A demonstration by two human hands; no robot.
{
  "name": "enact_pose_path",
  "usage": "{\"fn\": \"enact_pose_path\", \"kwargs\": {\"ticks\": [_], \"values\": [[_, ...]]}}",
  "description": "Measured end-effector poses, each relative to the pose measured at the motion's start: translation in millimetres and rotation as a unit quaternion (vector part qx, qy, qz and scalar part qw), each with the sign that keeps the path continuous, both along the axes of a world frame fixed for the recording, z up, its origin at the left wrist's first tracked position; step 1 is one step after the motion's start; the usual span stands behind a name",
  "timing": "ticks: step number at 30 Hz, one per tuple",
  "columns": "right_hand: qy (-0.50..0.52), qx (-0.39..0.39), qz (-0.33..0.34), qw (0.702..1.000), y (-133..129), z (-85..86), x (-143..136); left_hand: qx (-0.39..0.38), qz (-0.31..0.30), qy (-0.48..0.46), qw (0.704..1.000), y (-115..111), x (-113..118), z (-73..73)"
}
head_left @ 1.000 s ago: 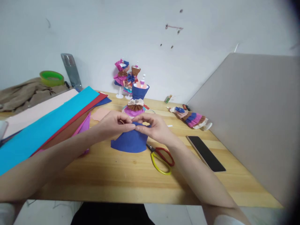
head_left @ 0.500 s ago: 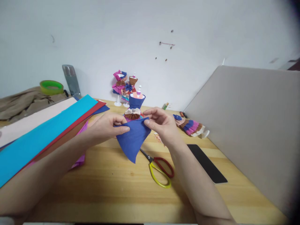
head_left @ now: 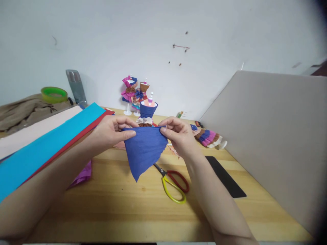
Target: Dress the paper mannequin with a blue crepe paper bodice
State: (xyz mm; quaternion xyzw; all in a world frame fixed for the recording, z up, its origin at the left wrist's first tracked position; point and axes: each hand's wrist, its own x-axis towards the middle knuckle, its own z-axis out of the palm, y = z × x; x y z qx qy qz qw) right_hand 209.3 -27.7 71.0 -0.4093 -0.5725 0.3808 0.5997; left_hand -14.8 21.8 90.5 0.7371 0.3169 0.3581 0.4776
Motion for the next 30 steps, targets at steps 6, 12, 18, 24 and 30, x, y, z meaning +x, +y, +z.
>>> {"fn": "enact_pose_path", "kwargs": {"ticks": [6, 12, 18, 24, 30], "values": [[0.057, -0.029, 0.044, 0.997, 1.8, -0.4, 2.9, 0.084, 0.009, -0.015, 0.996, 0.3, -3.8, 0.3], [0.066, -0.041, 0.079, 0.994, 0.1, 2.5, 5.0, 0.13, 0.015, 0.01, 0.991, -0.8, -6.2, 3.5], [0.067, -0.039, 0.092, 0.993, -0.2, 1.8, 6.2, 0.119, 0.007, 0.017, 0.993, 1.5, -8.4, -0.6], [0.052, -0.065, 0.078, 0.993, 0.1, 0.8, 5.8, 0.079, -0.021, 0.026, 0.996, 1.4, -7.2, 0.9], [0.038, -0.044, 0.027, 0.998, -1.6, 3.1, 8.0, 0.03, -0.007, 0.073, 0.997, 7.7, -7.1, -1.1]]}}
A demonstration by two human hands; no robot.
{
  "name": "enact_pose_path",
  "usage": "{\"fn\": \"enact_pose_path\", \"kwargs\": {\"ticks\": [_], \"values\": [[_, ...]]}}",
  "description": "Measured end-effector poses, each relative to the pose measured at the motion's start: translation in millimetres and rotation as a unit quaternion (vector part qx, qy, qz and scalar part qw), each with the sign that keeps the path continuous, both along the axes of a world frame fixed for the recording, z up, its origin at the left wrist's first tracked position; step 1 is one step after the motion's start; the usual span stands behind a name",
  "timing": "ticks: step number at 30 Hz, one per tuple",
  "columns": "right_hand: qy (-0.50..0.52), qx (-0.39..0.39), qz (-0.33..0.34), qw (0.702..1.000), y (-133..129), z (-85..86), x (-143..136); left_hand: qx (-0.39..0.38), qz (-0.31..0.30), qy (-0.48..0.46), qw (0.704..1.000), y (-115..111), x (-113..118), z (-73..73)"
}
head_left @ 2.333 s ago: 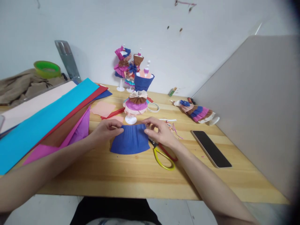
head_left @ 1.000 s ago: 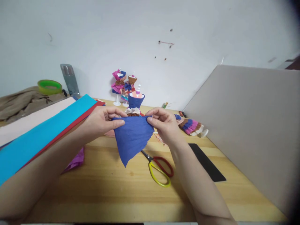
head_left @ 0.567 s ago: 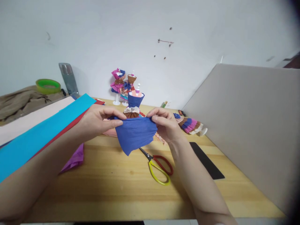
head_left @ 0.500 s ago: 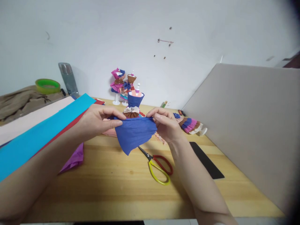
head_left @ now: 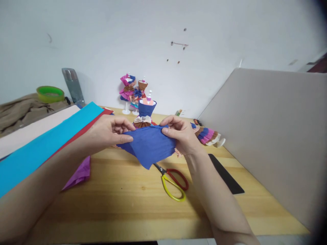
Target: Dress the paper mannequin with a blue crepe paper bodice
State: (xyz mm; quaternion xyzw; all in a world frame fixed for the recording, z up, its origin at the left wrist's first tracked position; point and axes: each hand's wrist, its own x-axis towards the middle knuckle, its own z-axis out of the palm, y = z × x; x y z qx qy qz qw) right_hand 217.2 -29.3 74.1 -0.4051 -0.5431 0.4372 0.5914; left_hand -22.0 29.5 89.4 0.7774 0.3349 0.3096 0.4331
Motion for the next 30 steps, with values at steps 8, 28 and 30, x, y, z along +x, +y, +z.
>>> {"fn": "enact_pose_path", "kwargs": {"ticks": [8, 28, 30], "values": [[-0.008, 0.036, -0.022, 0.999, -2.1, 2.0, 0.8, -0.06, -0.039, -0.006, 0.997, 8.7, 1.4, -6.0], [-0.023, 0.06, -0.069, 0.996, 2.0, 1.4, 4.9, 0.234, 0.141, -0.04, 0.961, -4.1, -5.0, 2.7], [-0.023, 0.054, -0.073, 0.996, 2.7, 2.2, 4.3, 0.243, 0.135, -0.046, 0.96, -5.2, -5.2, 3.0]]}}
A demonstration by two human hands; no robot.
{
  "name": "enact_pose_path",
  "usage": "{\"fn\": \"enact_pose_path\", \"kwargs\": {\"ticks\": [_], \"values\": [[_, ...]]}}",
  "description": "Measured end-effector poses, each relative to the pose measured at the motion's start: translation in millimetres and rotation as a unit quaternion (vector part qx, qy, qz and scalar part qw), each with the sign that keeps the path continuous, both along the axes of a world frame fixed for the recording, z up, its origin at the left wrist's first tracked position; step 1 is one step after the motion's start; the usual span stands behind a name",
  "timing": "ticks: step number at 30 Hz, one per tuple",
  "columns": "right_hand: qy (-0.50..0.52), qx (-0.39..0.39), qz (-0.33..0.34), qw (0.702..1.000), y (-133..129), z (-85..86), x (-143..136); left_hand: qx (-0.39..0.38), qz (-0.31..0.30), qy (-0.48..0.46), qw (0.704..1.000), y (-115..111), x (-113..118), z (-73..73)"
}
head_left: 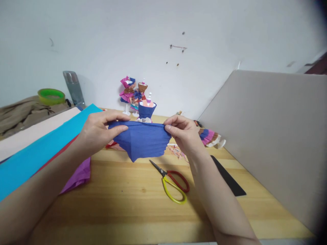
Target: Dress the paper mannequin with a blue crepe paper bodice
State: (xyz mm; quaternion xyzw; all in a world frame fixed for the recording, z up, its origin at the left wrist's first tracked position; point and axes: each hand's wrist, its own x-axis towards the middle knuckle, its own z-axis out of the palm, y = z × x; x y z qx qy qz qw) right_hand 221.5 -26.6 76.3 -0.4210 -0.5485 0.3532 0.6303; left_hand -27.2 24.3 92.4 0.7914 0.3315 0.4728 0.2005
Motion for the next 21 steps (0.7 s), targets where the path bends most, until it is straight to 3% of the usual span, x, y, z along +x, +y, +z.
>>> {"fn": "enact_pose_path", "kwargs": {"ticks": [10, 21], "values": [[0.006, -0.011, -0.006, 1.0, 2.3, -0.6, -0.2, 0.057, -0.024, 0.031, 0.998, 4.2, -1.2, -2.5], [-0.018, -0.011, 0.011, 1.0, -3.2, -3.5, -6.1, -0.027, -0.084, 0.134, 0.987, -7.3, 7.7, -3.2]]}}
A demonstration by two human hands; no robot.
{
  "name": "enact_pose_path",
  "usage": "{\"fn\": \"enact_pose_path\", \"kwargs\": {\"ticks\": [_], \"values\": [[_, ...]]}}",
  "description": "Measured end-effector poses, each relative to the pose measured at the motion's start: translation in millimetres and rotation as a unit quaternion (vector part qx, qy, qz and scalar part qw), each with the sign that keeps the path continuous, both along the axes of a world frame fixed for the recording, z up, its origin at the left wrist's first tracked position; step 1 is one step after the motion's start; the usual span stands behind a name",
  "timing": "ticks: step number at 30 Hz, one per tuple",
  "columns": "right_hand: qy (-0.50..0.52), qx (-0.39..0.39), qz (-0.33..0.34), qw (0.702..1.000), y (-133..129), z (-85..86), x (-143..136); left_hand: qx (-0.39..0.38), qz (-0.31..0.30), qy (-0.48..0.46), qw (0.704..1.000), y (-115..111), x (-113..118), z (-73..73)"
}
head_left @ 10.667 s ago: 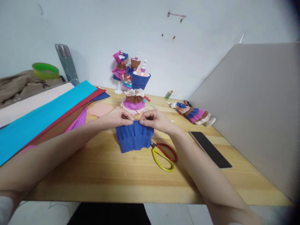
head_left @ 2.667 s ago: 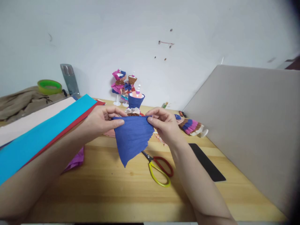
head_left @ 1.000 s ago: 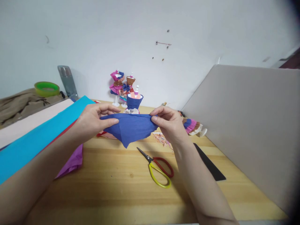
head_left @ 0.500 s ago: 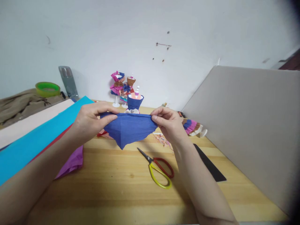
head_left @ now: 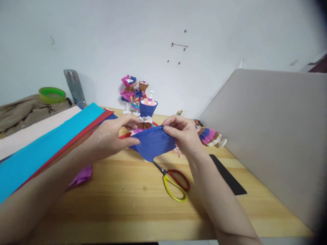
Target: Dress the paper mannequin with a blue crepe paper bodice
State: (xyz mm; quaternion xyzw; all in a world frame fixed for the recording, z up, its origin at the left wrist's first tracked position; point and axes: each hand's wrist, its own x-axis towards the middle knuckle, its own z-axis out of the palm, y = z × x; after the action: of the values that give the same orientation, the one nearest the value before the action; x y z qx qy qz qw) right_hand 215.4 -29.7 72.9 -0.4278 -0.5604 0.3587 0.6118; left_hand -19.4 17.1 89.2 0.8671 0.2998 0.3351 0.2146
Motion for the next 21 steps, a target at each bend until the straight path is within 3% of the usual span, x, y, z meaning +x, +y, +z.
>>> {"fn": "enact_pose_path", "kwargs": {"ticks": [5, 9, 12, 18, 21], "values": [[-0.001, -0.012, 0.018, 1.0, -2.8, 0.0, -4.5, -0.07, -0.02, -0.024, 0.997, -1.8, 8.7, -12.1], [-0.013, 0.001, 0.032, 0.999, -2.6, -0.6, -5.3, -0.064, -0.009, -0.02, 0.998, -0.1, 12.3, -16.4], [-0.026, 0.008, 0.029, 0.999, -2.2, -0.7, -3.9, -0.068, -0.004, -0.036, 0.997, -0.1, 12.1, -13.4], [-0.02, 0.01, 0.026, 0.999, -0.6, -0.9, -0.9, -0.187, 0.014, -0.085, 0.979, 1.0, 6.1, -4.6], [-0.016, 0.001, 0.03, 0.999, 0.6, -2.3, 1.1, -0.175, 0.012, -0.089, 0.98, 4.1, 2.9, 0.2]]}}
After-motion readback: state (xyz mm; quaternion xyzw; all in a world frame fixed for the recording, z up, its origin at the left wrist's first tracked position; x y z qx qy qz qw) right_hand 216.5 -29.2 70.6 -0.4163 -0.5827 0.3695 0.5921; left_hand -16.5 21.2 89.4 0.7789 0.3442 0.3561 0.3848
